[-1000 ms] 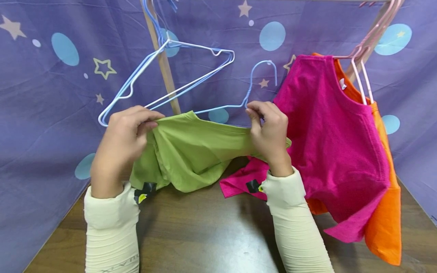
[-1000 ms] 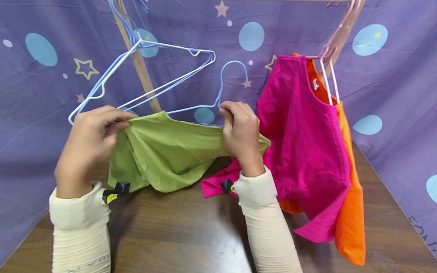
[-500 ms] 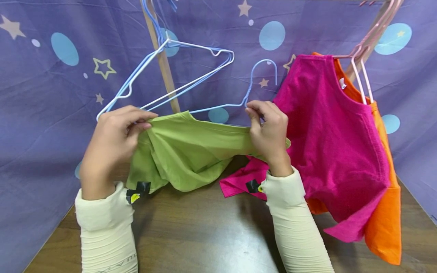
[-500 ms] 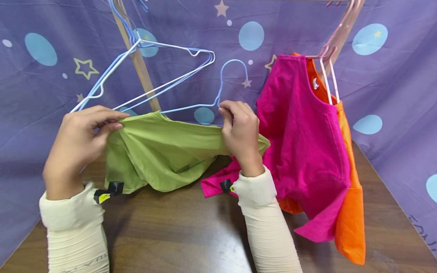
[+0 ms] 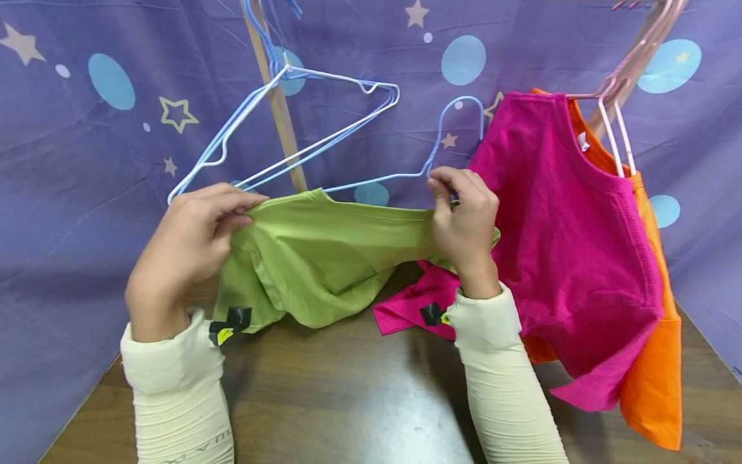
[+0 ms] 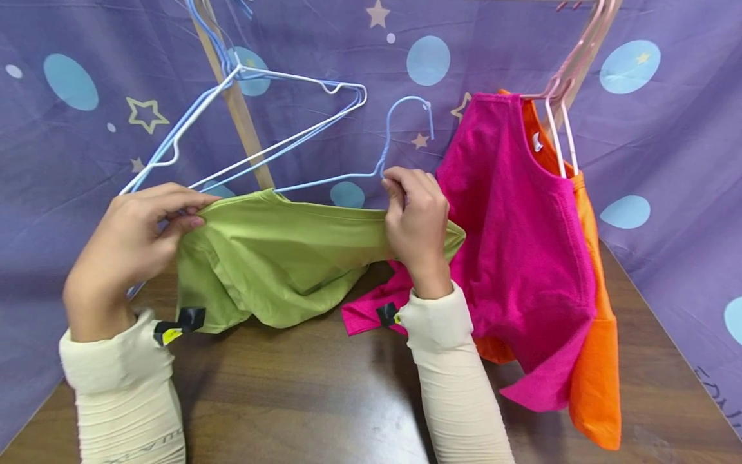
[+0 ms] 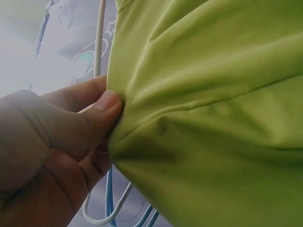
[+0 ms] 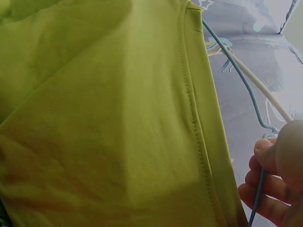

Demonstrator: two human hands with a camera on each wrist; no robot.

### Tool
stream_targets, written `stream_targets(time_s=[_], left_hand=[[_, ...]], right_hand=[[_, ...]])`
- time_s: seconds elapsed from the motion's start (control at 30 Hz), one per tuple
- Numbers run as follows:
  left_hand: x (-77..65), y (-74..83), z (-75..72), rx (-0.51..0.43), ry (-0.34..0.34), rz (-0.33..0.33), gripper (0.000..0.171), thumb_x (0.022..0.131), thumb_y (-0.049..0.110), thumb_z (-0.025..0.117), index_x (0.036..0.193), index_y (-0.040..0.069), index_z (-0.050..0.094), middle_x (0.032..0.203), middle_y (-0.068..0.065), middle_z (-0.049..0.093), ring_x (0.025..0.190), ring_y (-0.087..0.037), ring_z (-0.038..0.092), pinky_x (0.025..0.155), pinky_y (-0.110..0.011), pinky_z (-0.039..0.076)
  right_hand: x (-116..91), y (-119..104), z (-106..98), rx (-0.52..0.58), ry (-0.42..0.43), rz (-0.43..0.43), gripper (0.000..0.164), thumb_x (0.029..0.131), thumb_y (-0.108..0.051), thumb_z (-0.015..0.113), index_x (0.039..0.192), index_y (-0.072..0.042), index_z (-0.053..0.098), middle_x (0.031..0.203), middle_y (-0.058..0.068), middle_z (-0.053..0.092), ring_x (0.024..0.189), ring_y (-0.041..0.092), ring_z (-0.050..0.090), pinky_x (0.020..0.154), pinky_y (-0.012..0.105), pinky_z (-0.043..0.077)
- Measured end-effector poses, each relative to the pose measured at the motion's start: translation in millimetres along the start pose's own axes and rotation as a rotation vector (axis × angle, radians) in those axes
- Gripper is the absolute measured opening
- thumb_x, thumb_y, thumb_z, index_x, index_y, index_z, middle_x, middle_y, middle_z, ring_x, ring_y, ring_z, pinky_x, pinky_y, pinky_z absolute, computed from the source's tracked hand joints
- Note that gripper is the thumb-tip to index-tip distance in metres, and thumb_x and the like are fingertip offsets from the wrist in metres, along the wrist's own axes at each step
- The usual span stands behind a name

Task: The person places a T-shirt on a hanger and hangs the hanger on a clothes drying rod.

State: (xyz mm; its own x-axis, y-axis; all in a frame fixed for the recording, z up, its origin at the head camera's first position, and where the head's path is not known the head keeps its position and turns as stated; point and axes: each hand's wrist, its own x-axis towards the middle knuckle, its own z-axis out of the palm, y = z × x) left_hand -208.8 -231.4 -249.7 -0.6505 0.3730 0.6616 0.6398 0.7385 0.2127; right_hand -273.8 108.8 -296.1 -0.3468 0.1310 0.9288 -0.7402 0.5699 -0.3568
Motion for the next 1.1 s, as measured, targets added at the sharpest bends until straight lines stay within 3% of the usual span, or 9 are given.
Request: stream_targets(time_s=[0.17,0.43,0.7,0.9,1.1], left_hand=[[-0.9,-1.3,-1.8,-0.01,-0.003,-0.022,0.037,0.084,-0.019,0.068,0.113,0.001,0.076,0.1,-0.011,0.075,0.089,-0.026,0.068,0.084,-0.029,0.046],[2.9,1.1,5.6,0.009,-0.025,-0.023,0.032,0.086,-0.014,0.072,0.113,0.001,0.076,0.093,-0.009,0.071,0.076,-0.017,0.058,0.071,-0.019,0.042],[10.3,12.4,17.0,-0.003,0.019,0.03,0.02,0.088,0.002,0.079,0.108,-0.002,0.076,0.096,-0.013,0.073,0.081,-0.023,0.061,0.073,-0.032,0.044],[16.5,19.3,29.6,0.035,0.058,0.079,0.01,0.091,0.001,0.076,0.099,-0.003,0.077,0.092,-0.014,0.073,0.084,-0.032,0.064,0.079,-0.043,0.05],[16.2,19.5,33.2,0.063,0.066,0.063,0.007,0.089,-0.004,0.075,0.096,-0.003,0.077,0.091,-0.014,0.073,0.083,-0.033,0.067,0.083,-0.046,0.052]], right_hand=[[0.8,1.5,-0.7,0.007,0.008,0.01,0.004,0.088,0.005,0.074,0.091,0.003,0.076,0.08,0.015,0.072,0.074,0.028,0.064,0.072,0.034,0.05],[0.3,-0.9,0.6,0.015,-0.014,-0.007,0.003,0.09,0.003,0.074,0.092,0.003,0.077,0.082,0.014,0.073,0.076,0.029,0.066,0.074,0.037,0.052],[-1.6,-6.5,1.3,-0.011,-0.109,-0.059,0.007,0.093,-0.001,0.072,0.094,0.004,0.075,0.086,0.016,0.073,0.078,0.03,0.066,0.075,0.038,0.052],[-3.0,-7.7,3.5,-0.013,-0.122,-0.06,0.006,0.093,-0.001,0.071,0.094,0.004,0.075,0.087,0.015,0.074,0.079,0.03,0.066,0.076,0.039,0.052],[-3.6,-7.3,4.6,-0.009,-0.122,-0.068,0.005,0.091,0.001,0.072,0.094,0.004,0.075,0.087,0.015,0.074,0.079,0.03,0.066,0.075,0.039,0.052]])
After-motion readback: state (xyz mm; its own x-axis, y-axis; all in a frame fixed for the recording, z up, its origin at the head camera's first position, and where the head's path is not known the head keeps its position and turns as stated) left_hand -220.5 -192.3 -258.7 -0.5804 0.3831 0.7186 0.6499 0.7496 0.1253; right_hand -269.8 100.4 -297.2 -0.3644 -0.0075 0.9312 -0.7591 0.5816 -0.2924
